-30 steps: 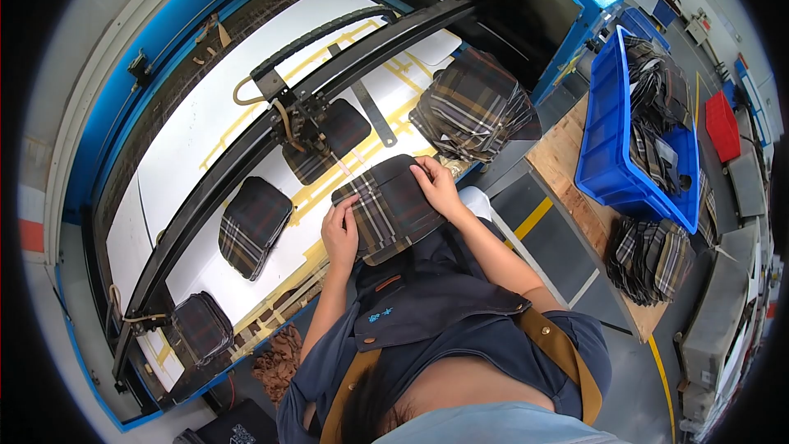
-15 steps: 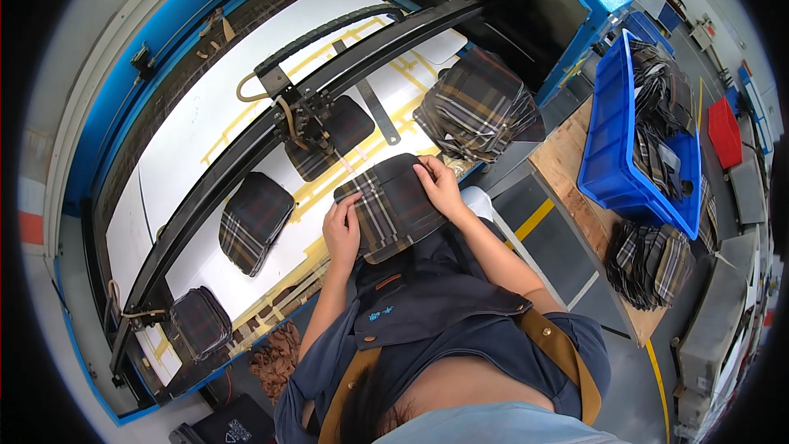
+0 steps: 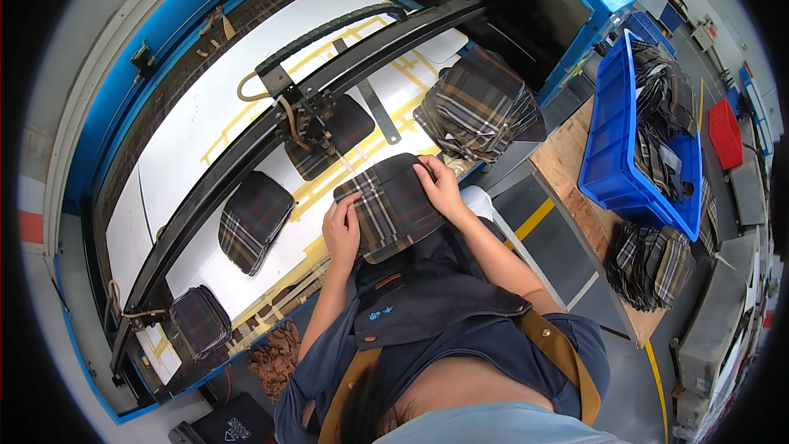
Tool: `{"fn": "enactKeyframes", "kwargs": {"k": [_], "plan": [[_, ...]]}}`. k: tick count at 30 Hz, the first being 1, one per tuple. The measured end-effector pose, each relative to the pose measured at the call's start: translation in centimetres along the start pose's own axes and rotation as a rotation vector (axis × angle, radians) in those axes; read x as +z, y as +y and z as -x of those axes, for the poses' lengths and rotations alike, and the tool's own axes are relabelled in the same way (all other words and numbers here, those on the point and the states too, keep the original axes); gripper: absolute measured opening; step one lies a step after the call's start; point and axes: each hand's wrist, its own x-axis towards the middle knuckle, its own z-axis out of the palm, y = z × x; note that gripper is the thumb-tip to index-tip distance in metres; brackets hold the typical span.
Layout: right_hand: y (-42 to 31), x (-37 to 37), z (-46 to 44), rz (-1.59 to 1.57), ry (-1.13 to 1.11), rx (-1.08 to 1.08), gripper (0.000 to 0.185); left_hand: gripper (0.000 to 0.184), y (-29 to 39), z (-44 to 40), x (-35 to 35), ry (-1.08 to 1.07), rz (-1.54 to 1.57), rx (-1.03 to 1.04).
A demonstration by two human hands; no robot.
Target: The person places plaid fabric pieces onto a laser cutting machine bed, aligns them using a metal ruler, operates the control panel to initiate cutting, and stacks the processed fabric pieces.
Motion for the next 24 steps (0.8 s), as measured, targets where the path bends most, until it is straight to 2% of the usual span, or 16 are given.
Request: {"fn": "enactKeyframes", "kwargs": {"k": [24], "plan": [[-0.4, 0.0, 0.0, 0.044, -0.006, 0.025, 0.018, 0.023, 0.0, -0.1, 0.2, 0.017, 0.043, -0.014]]}}
